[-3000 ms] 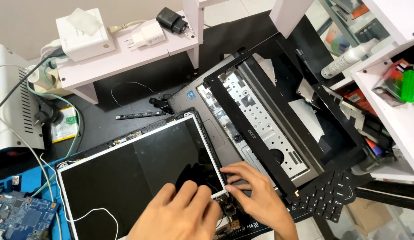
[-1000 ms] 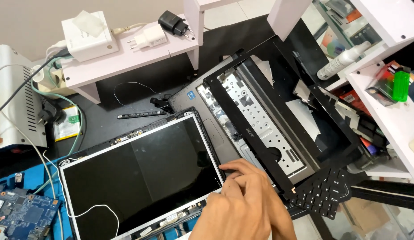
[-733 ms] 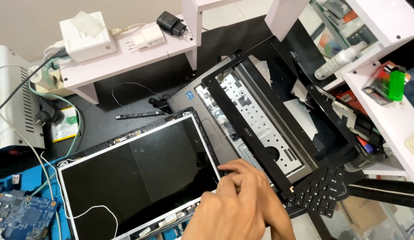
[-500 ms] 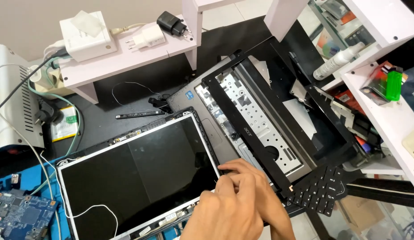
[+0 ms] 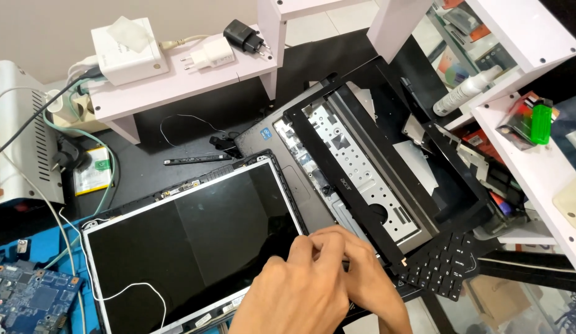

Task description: Disassembling a laptop to remove internal components and the display assembly.

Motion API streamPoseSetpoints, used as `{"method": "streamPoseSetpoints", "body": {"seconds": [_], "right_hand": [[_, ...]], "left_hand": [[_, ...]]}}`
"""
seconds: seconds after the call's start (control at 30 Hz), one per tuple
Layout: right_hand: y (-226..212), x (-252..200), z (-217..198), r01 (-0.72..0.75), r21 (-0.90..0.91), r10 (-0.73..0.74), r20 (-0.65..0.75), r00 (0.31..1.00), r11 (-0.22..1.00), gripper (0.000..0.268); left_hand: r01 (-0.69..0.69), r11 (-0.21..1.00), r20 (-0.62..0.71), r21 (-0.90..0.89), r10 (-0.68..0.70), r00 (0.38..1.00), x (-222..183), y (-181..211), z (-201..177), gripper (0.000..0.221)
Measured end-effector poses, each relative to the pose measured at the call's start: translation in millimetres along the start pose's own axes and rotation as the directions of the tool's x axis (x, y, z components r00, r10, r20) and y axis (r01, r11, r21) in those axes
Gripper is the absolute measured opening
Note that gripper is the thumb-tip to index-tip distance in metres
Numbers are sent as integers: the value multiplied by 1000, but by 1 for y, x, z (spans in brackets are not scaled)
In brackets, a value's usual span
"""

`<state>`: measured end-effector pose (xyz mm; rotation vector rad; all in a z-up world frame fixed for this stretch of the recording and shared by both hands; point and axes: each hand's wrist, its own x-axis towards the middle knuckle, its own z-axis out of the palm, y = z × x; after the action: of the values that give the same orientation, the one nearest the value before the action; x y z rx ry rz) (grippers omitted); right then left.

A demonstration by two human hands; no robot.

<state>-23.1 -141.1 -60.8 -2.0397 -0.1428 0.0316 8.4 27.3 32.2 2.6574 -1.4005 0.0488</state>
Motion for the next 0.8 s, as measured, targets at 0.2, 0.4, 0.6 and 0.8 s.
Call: {"method": "streamPoseSetpoints", "body": {"seconds": [0.2,0.4,0.6,0.8], "right_hand": [[-15,2,4,-209,-17,208,-17,978,978,35],[-8,-2,4,-197,91,196,18,980,976,34],[-17,-2,3,-228,104,229,8,974,968,29],[-24,-5,4,-176,-69,175,-31,984,982,28]], "left_hand": [[-13,1000,106,-4,13,994,-1,-3,-6,24],[8,998,180,-55,2,984,-7,-15,-14,25],[18,995,99,-103,-8,995,-32,-43,-21,24],[106,989,-94,-104,-116,989,-90,-75,6,22]]}}
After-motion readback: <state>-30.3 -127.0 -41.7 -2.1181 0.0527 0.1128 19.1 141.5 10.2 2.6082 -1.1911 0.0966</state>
